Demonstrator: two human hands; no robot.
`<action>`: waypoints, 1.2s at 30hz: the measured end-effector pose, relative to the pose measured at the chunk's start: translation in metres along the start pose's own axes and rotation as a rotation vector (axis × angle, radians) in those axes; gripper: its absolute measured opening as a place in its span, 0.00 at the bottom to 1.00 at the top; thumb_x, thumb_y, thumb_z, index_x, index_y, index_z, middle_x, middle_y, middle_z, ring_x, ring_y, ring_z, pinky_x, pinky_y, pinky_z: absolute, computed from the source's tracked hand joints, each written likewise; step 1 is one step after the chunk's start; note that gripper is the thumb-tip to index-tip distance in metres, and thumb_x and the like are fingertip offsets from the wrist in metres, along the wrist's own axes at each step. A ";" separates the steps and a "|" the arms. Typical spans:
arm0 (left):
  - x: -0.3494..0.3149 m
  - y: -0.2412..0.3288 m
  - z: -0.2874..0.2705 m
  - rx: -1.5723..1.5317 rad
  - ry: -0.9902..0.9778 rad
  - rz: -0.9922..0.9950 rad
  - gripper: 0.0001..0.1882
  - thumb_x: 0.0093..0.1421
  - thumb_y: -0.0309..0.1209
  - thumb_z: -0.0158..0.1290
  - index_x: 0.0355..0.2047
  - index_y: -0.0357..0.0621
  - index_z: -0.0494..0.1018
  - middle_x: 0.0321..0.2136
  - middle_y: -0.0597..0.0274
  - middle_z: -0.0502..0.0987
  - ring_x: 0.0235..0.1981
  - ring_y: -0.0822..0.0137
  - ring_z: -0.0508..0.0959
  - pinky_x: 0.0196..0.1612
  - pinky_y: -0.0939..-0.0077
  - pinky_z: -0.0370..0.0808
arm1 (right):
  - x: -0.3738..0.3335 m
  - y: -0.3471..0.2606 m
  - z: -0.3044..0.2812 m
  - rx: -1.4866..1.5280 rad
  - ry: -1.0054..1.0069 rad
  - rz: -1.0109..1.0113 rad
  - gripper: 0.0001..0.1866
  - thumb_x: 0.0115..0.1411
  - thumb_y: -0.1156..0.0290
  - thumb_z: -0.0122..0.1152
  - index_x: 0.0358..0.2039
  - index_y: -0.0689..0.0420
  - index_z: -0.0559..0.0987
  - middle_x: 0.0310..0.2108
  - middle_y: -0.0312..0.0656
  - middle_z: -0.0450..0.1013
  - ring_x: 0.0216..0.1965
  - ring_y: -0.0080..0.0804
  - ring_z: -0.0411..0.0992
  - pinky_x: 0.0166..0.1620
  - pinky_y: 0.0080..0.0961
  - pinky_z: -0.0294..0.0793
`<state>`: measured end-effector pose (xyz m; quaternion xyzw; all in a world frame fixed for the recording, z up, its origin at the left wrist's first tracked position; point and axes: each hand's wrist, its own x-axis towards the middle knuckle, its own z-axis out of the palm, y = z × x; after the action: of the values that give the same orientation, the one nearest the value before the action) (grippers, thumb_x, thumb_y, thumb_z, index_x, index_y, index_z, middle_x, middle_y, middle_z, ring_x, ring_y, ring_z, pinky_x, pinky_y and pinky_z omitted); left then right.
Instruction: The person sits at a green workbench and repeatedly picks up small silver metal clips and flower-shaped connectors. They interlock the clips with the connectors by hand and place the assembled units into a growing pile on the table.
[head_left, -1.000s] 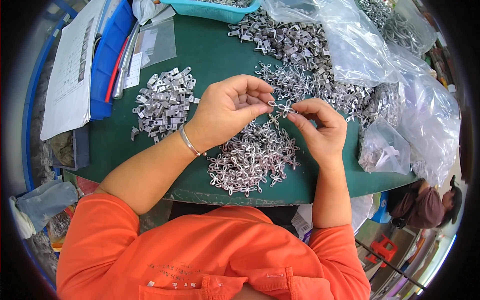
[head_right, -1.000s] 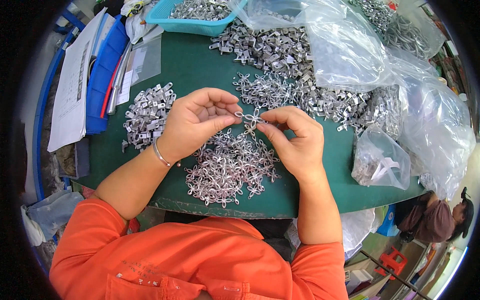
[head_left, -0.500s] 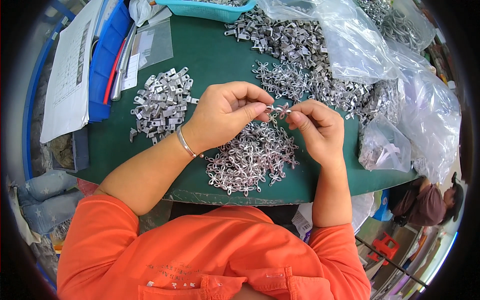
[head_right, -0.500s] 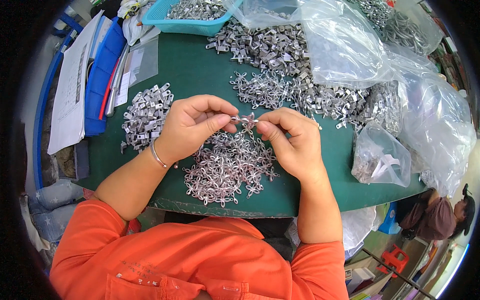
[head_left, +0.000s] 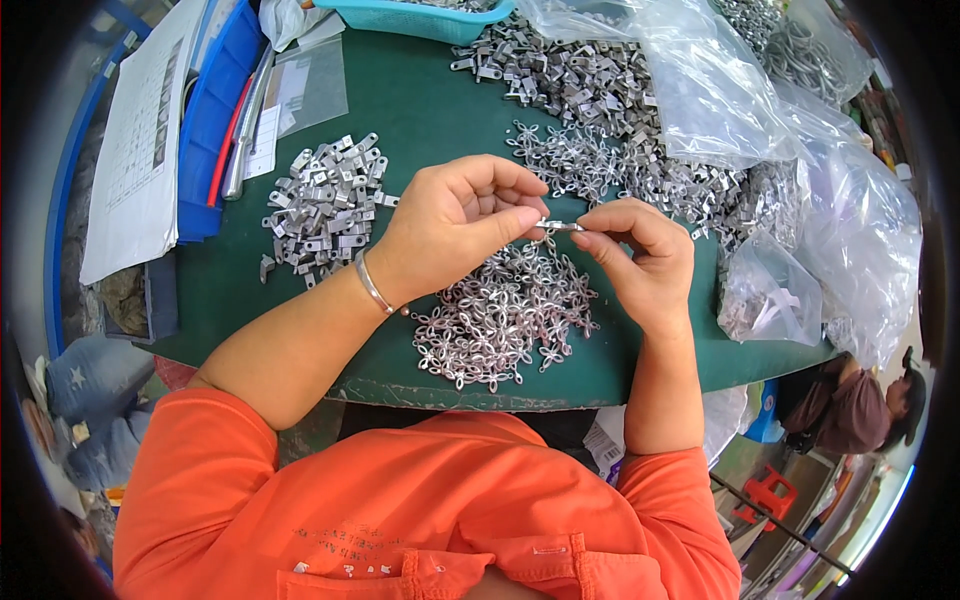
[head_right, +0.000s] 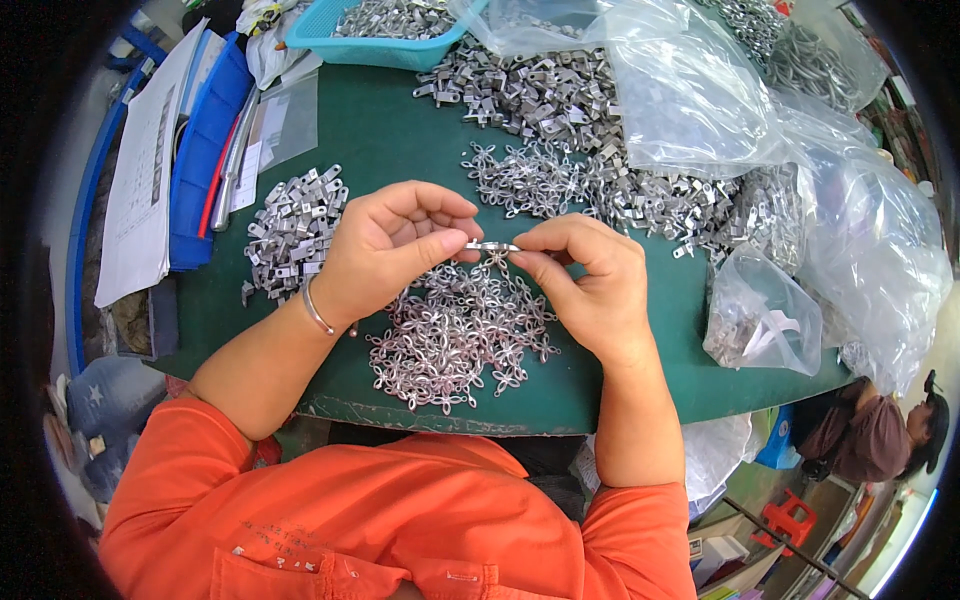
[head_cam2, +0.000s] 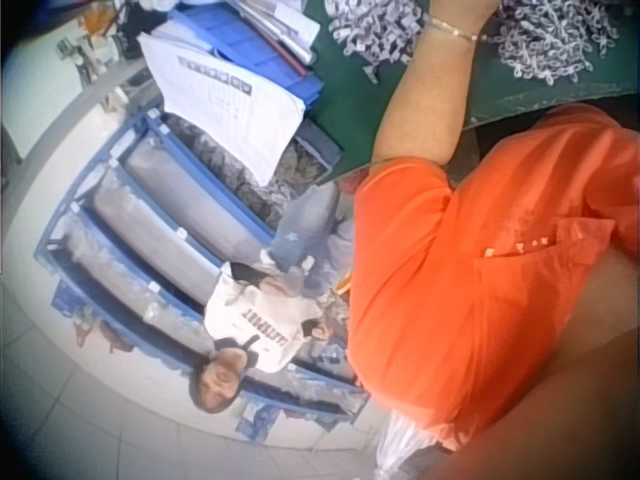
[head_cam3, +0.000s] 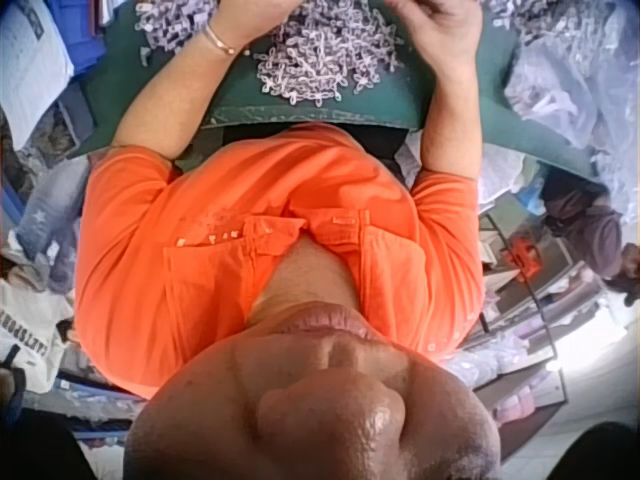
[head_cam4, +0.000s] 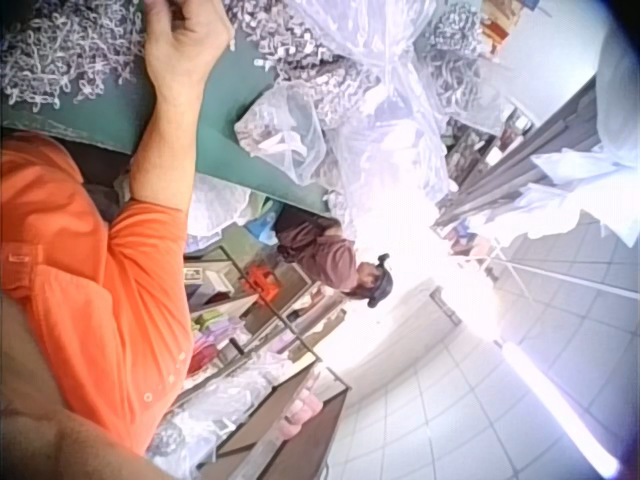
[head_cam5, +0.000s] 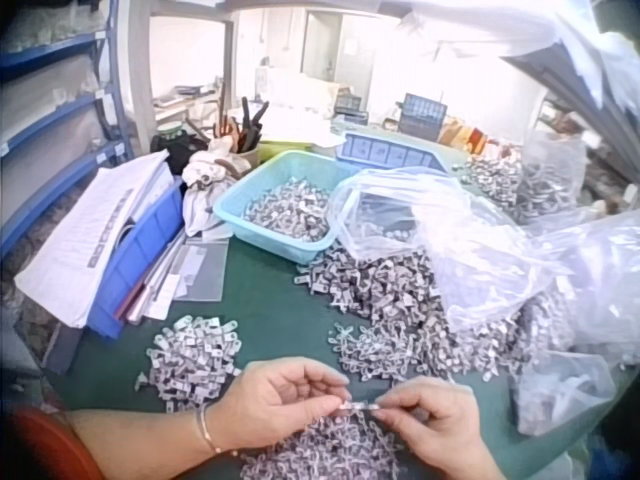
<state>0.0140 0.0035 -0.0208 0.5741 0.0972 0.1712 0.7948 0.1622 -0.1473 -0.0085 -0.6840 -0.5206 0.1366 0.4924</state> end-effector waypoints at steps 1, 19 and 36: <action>0.000 0.000 -0.001 0.004 -0.005 -0.006 0.10 0.58 0.18 0.49 0.42 0.29 0.69 0.36 0.53 0.76 0.39 0.67 0.77 0.44 0.75 0.76 | 0.000 -0.001 0.000 0.002 -0.010 -0.009 0.07 0.47 0.81 0.66 0.28 0.61 0.79 0.25 0.39 0.76 0.26 0.25 0.74 0.29 0.18 0.71; -0.001 0.005 -0.005 0.511 -0.198 0.140 0.06 0.48 0.16 0.50 0.25 0.37 0.75 0.28 0.60 0.77 0.31 0.68 0.76 0.37 0.78 0.73 | -0.001 0.008 -0.010 -0.474 0.064 0.397 0.08 0.47 0.70 0.64 0.24 0.62 0.80 0.20 0.46 0.75 0.21 0.39 0.74 0.28 0.30 0.72; -0.001 -0.001 -0.001 0.182 -0.012 -0.046 0.18 0.54 0.17 0.55 0.46 0.34 0.69 0.37 0.60 0.74 0.39 0.74 0.75 0.45 0.81 0.74 | 0.000 0.001 0.005 0.163 0.073 0.057 0.07 0.48 0.81 0.66 0.30 0.62 0.81 0.25 0.38 0.75 0.26 0.21 0.71 0.28 0.15 0.67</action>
<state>0.0134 0.0036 -0.0215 0.6426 0.1207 0.1400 0.7436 0.1592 -0.1443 -0.0122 -0.6607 -0.4700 0.1675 0.5608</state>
